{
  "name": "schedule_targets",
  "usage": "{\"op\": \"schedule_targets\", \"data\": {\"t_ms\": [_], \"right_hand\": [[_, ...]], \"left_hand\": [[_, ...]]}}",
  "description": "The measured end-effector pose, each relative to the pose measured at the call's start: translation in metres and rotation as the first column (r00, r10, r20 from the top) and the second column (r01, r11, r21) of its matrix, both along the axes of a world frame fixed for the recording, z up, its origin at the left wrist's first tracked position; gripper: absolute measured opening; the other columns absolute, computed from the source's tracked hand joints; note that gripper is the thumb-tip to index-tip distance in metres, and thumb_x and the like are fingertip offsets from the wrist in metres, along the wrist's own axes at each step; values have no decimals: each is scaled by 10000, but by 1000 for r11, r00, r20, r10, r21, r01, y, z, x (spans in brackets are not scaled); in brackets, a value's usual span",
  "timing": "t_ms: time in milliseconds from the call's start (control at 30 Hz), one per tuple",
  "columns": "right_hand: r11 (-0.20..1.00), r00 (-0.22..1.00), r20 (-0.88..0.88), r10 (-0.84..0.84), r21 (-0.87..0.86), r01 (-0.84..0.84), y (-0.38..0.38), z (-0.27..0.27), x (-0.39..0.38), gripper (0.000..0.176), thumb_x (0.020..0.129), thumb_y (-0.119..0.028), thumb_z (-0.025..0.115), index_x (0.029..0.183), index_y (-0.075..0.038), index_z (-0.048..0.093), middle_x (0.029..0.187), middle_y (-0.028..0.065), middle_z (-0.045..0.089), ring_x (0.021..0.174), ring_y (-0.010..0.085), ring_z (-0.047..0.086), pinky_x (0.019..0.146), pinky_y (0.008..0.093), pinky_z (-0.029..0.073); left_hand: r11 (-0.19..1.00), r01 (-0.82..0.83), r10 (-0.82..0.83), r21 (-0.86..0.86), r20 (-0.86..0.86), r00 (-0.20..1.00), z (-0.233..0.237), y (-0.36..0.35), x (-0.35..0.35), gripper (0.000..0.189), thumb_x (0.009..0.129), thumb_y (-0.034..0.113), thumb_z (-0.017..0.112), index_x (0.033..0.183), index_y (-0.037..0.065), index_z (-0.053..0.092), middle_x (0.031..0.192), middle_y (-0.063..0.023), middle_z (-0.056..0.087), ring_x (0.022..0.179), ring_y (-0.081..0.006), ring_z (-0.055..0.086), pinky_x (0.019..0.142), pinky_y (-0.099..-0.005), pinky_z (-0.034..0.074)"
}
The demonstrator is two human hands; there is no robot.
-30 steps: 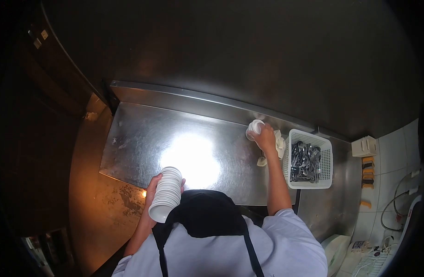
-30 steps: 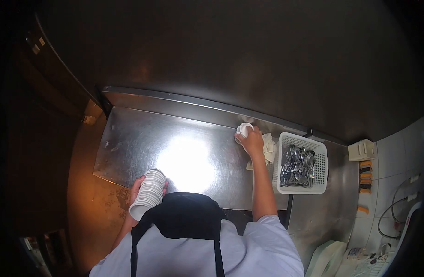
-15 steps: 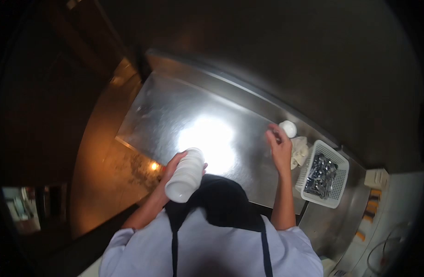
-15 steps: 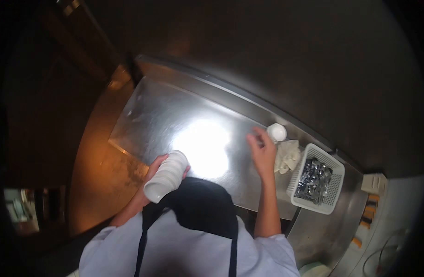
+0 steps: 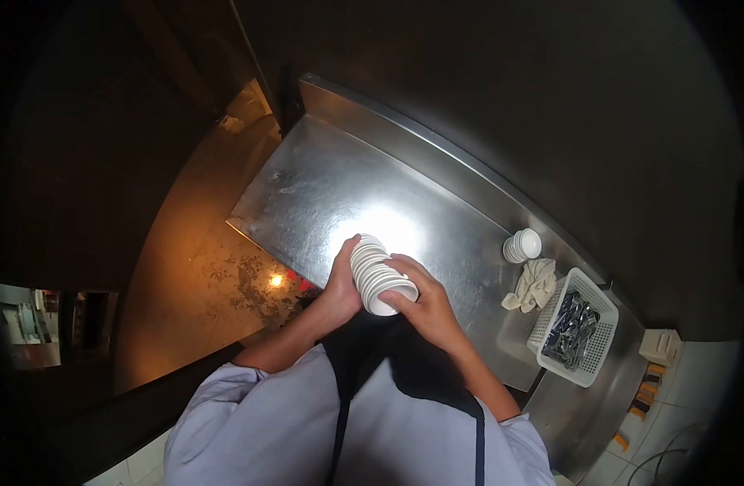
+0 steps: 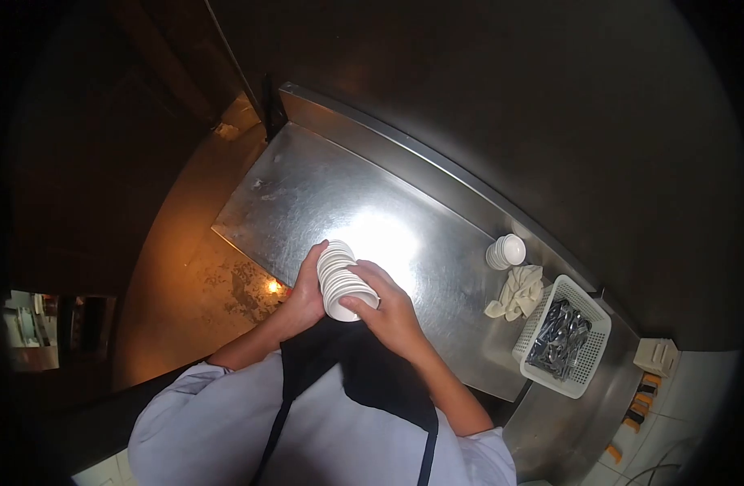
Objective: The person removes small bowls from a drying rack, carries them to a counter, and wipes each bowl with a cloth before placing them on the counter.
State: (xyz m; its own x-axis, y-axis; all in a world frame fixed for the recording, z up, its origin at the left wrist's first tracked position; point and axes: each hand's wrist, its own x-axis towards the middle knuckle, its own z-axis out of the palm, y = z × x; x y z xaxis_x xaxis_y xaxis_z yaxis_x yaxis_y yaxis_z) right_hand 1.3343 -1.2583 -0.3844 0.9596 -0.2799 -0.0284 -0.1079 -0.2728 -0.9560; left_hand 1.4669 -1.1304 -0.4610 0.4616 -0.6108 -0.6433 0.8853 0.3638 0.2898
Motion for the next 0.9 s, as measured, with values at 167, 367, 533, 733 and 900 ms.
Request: {"op": "schedule_targets", "data": {"t_ms": [167, 367, 533, 733, 900], "right_hand": [[859, 994, -96, -57, 502, 97, -10, -12, -3, 508, 970, -202, 751, 1418, -24, 591, 1437, 133, 604, 1286, 240, 614, 1126, 349, 444], [569, 988, -62, -139, 812, 131, -19, -28, -13, 627, 998, -303, 695, 1508, -26, 455, 1434, 131, 579, 1227, 253, 642, 921, 424, 612], [533, 986, -10, -165, 841, 98, -24, -30, -20, 626, 1015, -289, 696, 1508, -6, 436, 1439, 145, 561, 1221, 268, 644, 893, 434, 638], [485, 954, -48, -295, 853, 193, -25, -57, -21, 593, 1030, -223, 660, 1528, -29, 405, 1470, 139, 530, 1254, 290, 633, 913, 470, 640], [465, 893, 22, -449, 859, 213, -33, -63, -16, 584, 1038, -186, 643, 1543, -47, 383, 1510, 143, 496, 1305, 308, 605, 920, 510, 642]], "left_hand": [[996, -73, 70, -53, -63, 996, 0, -15, 12, 459, 1035, 436, 535, 1186, 12, 628, 1051, -190, 712, 975, -338, 725, 905, -502, 612], [994, -14, 2, -104, -112, 994, -2, -27, 13, 462, 1032, 431, 552, 1240, 24, 623, 1159, -182, 698, 1082, -341, 691, 1008, -515, 555], [998, 43, -50, -53, -144, 988, 10, -37, 9, 447, 1032, 419, 562, 1235, 25, 620, 1176, -176, 691, 1108, -337, 678, 1023, -512, 547], [1000, 17, -17, -2, -99, 995, -2, -69, 12, 478, 1043, 444, 521, 1231, 14, 612, 1161, -192, 687, 1106, -356, 679, 1019, -542, 549], [995, 69, -75, -71, -82, 994, 2, -107, 22, 532, 1047, 482, 476, 1236, 2, 607, 1156, -223, 692, 1100, -384, 684, 1026, -563, 543]]}}
